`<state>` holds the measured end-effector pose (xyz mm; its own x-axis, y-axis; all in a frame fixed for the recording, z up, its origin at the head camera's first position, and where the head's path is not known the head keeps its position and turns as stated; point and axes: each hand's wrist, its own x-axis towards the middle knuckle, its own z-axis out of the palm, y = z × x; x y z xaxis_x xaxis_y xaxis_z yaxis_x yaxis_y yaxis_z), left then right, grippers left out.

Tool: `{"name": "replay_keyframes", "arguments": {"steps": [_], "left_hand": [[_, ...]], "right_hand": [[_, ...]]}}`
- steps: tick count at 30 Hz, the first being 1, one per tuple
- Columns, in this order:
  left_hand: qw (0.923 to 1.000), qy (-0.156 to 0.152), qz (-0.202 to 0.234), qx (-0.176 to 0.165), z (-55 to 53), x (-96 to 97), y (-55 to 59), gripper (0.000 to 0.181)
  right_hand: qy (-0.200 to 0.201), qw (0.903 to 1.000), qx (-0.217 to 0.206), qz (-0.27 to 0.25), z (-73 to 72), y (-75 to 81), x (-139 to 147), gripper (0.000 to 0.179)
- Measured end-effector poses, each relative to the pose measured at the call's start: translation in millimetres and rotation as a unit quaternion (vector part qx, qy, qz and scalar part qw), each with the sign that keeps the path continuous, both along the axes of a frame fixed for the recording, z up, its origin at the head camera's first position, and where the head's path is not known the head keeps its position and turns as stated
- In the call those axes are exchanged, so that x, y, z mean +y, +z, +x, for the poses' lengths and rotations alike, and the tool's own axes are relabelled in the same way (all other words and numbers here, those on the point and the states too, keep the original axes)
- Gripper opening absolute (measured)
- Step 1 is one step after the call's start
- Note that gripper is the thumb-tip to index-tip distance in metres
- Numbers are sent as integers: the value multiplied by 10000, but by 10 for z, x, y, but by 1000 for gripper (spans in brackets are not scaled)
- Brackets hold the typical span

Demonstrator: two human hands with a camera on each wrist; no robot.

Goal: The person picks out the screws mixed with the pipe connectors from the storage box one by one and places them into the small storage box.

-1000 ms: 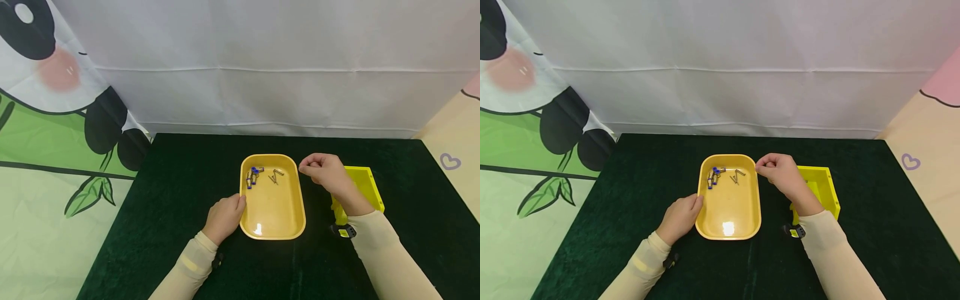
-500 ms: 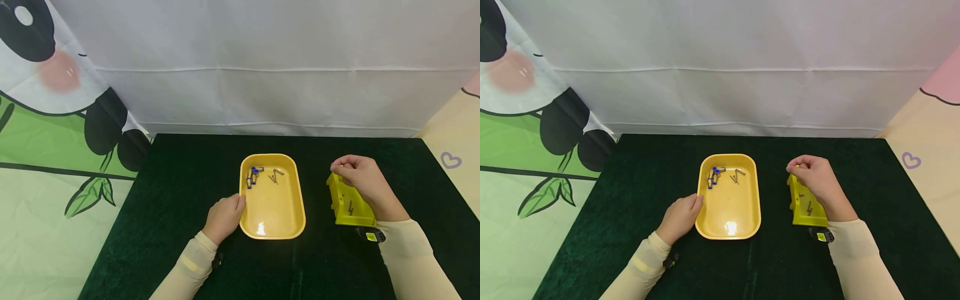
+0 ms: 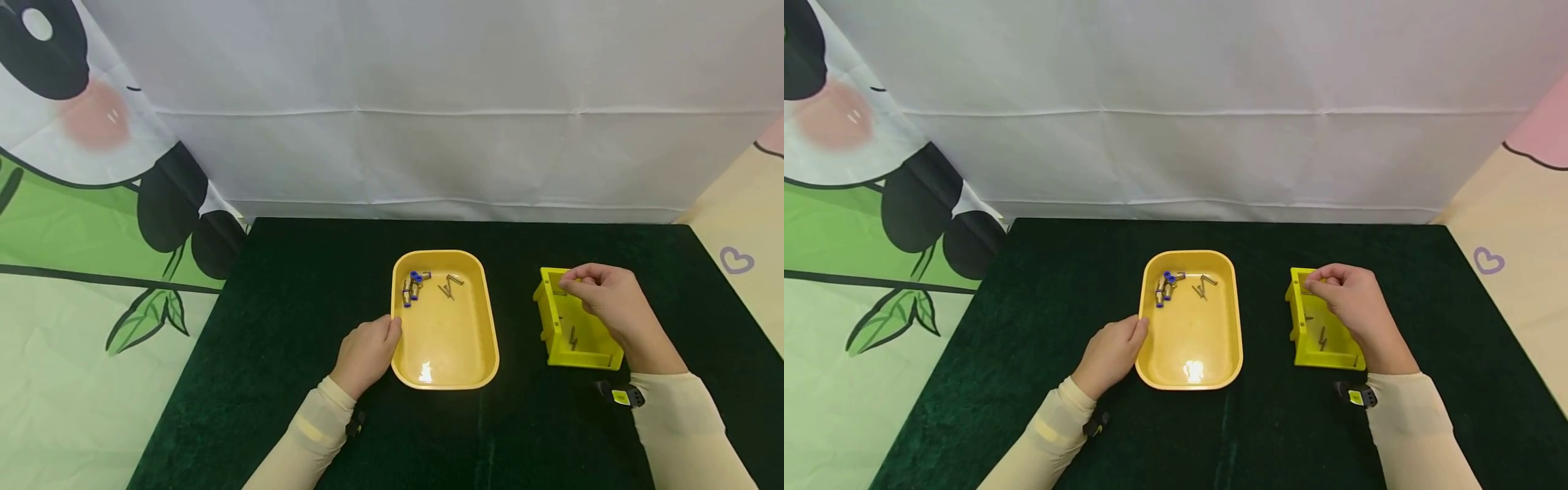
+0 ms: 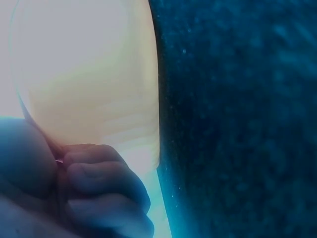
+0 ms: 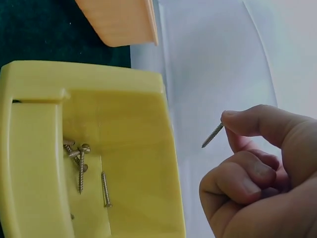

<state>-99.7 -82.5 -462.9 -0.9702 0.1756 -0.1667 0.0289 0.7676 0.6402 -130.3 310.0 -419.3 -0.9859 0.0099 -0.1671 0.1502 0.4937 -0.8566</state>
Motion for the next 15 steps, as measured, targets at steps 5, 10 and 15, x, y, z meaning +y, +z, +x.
{"name": "replay_keyframes", "arguments": {"steps": [5, 10, 15], "left_hand": [[10000, -11, 15, -30, 0, -4, -12, 35], [10000, -28, 58, -28, -1, -7, -11, 34], [10000, -35, 44, -27, -3, -5, -2, 34]], "right_hand": [[-41, 9995, -20, 297, 37, -25, 37, 45], [-98, 9985, -80, 539, 66, -45, 62, 45], [-158, 9977, -234, 611, 75, -63, 81, 47]]}}
